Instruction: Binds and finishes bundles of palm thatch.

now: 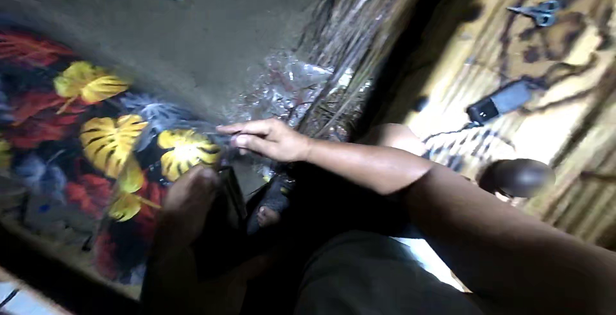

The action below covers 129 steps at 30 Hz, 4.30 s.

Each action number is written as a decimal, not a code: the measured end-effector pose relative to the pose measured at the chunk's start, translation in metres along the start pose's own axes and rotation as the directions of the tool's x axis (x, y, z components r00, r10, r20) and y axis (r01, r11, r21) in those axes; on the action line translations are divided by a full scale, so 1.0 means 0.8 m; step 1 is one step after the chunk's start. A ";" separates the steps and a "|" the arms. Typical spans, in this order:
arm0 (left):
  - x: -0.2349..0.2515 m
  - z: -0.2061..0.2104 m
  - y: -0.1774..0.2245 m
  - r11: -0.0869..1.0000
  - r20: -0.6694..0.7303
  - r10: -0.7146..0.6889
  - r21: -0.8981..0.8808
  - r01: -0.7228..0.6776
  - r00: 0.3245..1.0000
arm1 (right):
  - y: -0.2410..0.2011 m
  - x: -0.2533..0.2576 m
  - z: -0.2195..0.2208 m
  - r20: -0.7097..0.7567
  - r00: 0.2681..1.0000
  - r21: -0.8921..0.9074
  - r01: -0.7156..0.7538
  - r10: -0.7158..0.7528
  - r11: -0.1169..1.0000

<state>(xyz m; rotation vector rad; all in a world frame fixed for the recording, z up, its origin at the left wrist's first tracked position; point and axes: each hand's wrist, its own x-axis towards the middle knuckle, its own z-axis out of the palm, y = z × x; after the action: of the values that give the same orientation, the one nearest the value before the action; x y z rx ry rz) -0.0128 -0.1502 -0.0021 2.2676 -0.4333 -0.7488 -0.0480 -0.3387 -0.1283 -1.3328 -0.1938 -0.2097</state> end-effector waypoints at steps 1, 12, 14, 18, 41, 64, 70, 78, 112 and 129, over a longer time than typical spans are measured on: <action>-0.007 0.012 0.053 0.982 -0.027 -0.161 0.094 0.163 0.987 | 0.003 0.002 -0.001 -0.037 0.999 0.005 -0.001 0.001 1.000; 0.009 -0.016 -0.055 0.978 -0.029 -0.063 -0.202 0.056 0.998 | -0.018 0.009 -0.005 0.099 0.960 0.213 -0.276 0.261 0.937; 0.017 -0.018 -0.068 0.981 0.015 -0.008 -0.195 0.011 1.000 | -0.013 0.007 0.002 0.193 0.950 0.220 -0.284 0.244 0.933; 0.022 -0.009 -0.061 0.975 0.134 -0.066 -0.200 0.092 0.989 | -0.009 0.004 0.002 0.249 0.947 0.247 -0.264 0.202 0.932; 0.026 0.002 -0.055 0.987 0.007 0.084 -0.136 -0.082 0.996 | -0.007 0.002 0.007 0.180 0.956 0.226 -0.270 0.232 0.936; 0.022 -0.018 -0.051 0.978 0.088 -0.024 -0.205 0.041 0.996 | -0.012 0.016 -0.033 0.163 0.985 0.012 -0.066 0.064 0.998; 0.020 -0.018 -0.063 0.986 -0.006 -0.008 -0.165 0.007 1.000 | -0.024 0.027 -0.048 0.124 0.985 0.070 -0.132 0.122 0.989; 0.026 0.001 -0.055 0.977 0.031 0.095 -0.196 -0.088 0.995 | -0.003 0.012 -0.004 0.282 0.950 0.246 -0.205 0.133 0.947; 0.030 0.001 -0.052 0.920 0.141 -0.017 -0.385 0.071 0.990 | -0.007 0.007 -0.006 0.301 0.949 0.207 -0.164 0.097 0.965; 0.031 0.007 -0.041 0.955 0.055 0.115 -0.280 -0.095 0.992 | -0.008 0.010 -0.007 0.250 0.961 0.248 -0.184 0.120 0.951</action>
<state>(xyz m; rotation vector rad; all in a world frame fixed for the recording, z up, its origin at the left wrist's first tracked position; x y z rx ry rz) 0.0061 -0.1424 -0.0386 1.9462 -0.4488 -0.7849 -0.0421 -0.3462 -0.1214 -1.0922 -0.3038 0.1038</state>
